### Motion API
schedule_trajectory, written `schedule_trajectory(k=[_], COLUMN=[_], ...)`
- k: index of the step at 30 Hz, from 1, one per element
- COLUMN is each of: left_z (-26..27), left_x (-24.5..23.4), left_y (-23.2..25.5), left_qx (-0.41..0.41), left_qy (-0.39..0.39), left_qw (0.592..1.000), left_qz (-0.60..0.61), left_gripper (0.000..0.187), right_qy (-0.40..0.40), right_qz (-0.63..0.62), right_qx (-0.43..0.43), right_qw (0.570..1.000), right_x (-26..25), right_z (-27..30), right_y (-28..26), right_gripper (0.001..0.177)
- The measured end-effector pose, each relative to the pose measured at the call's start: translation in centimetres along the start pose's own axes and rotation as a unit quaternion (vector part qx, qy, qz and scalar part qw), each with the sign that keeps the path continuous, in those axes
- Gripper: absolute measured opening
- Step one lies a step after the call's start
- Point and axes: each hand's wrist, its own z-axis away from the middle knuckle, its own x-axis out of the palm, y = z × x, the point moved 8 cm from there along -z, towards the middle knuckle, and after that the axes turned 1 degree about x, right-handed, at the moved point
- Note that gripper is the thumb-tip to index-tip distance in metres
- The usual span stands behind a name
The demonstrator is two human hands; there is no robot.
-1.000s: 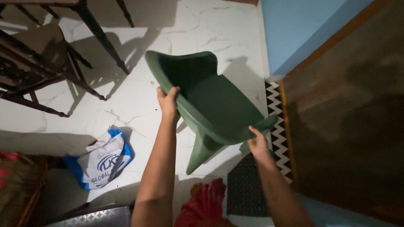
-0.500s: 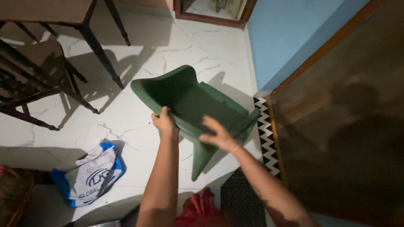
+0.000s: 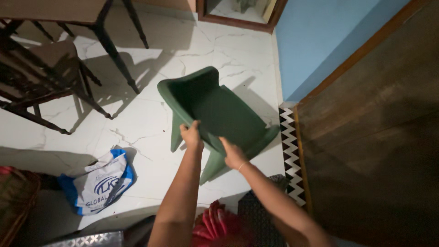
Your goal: The person moves a wooden chair and a green plastic chair, then uses a cloth to wipe the surfaces and legs of the chairs.
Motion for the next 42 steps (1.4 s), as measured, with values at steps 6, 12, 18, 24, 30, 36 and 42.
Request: schedule_trajectory(k=[6,12,18,24,30,36,42], left_z=[2.0,2.9,7.3,9.3,9.8,11.6,13.8], left_x=[1.6,0.2,-2.4,0.1,0.7,-2.6,-2.0], left_y=[-0.1,-4.1,-10.1,-12.8,-14.5,-16.5,-14.4], left_qx=[-0.073,-0.114,-0.194,-0.218,-0.239,-0.273,-0.26], left_qy=[-0.06,-0.123,-0.158,-0.185,-0.181,-0.218,-0.199], left_qw=[0.987,0.966,0.936,0.932,0.92,0.873,0.869], left_qz=[-0.127,-0.197,-0.249,-0.221,-0.252,-0.341,-0.371], left_gripper=[0.034,0.033,0.035,0.037,0.042,0.044,0.046], right_qy=[-0.036,-0.025,-0.046,-0.048,-0.025,-0.085,-0.047], right_qz=[0.037,0.129,0.157,0.17,0.17,0.24,0.181], right_qx=[0.023,0.03,0.017,0.056,0.043,0.085,0.074], right_qw=[0.998,0.991,0.986,0.983,0.984,0.963,0.98], right_x=[-4.5,-6.8,-7.5,-9.6,-10.2,-6.8,-5.9], right_z=[-1.4,-2.4,-0.1,0.7,0.4,2.4,2.4], right_y=[3.2,7.9,11.4,14.6,17.2,20.6,22.6], right_gripper=[0.081,0.065,0.058,0.059,0.058,0.062,0.063])
